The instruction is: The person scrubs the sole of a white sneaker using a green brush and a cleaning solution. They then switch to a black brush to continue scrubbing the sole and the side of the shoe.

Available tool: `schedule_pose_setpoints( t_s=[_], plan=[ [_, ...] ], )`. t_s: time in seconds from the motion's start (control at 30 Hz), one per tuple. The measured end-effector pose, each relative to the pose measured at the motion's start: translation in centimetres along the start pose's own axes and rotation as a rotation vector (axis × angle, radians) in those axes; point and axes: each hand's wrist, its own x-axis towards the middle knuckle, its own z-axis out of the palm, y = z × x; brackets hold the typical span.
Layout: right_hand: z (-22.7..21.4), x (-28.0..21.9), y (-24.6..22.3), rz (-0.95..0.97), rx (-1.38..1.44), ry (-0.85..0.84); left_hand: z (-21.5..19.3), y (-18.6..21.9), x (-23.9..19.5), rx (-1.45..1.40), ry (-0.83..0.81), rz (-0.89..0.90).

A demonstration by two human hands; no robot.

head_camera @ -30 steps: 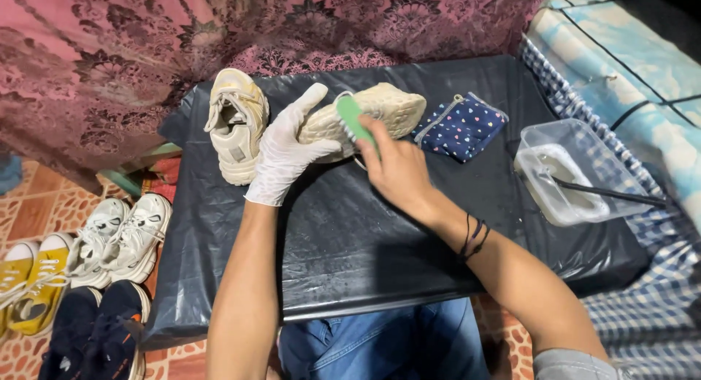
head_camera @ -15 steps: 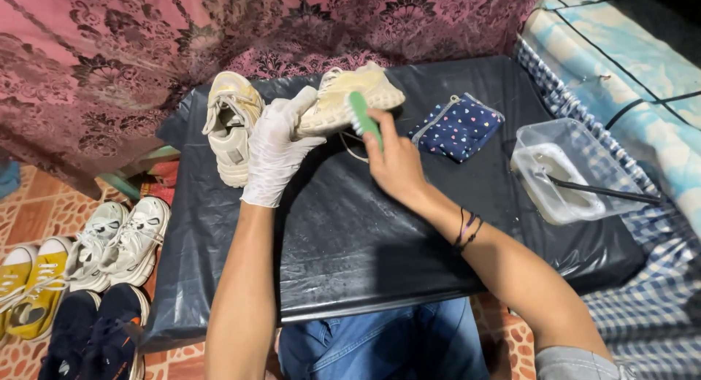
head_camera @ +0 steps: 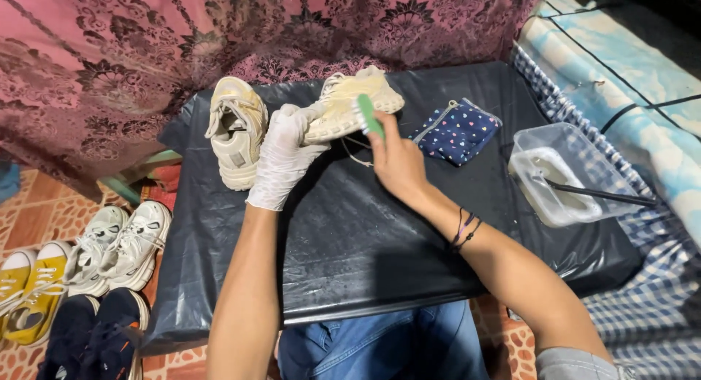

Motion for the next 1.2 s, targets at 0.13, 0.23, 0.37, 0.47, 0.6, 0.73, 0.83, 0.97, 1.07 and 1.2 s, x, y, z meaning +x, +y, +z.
schedule_pose_setpoints(
  t_s=[0.13,0.23,0.37,0.47,0.6,0.73,0.83,0.97,1.07,1.2],
  plan=[
    [0.4,-0.2,0.4,-0.015,0.06,0.07,0.0,1.0,-0.2,-0.04,0.013,-0.002],
    [0.7,-1.3,-1.5,-0.066,0.083,0.024,-0.3,0.4,0.0,-0.067,0.018,-0.016],
    [1.1,-0.9,-0.6,-0.172,-0.098,0.074,0.0,1.7,0.0,-0.092,-0.011,-0.101],
    [0.5,0.6,1.5,-0.106,-0.053,0.105,2.4,-1.7,-0.4,-0.078,0.045,-0.106],
    [0.2,0.2,0.7,-0.101,0.097,0.136,1.4,0.2,-0.8,0.033,0.055,-0.001],
    [1.5,-1.9,-1.1,-0.225,-0.053,0.043,0.1,1.7,-0.6,0.083,0.09,0.053],
    [0.3,-1.7,-1.3,-0.277,-0.219,0.129,0.2,0.7,-0.5,0.092,-0.005,0.041],
    [-1.1,-0.5,-1.2,-0.016,-0.067,0.015,1.0,-0.1,-0.7,0.04,0.083,0.136],
    [0.0,-2.0,-2.0,-0.083,-0.037,-0.014,0.6,0.5,-0.5,0.049,0.069,0.163],
    [0.3,-3.0,-3.2,-0.223,-0.172,-0.036,1.5,-1.2,-0.4,0.086,0.074,0.191]
  ],
)
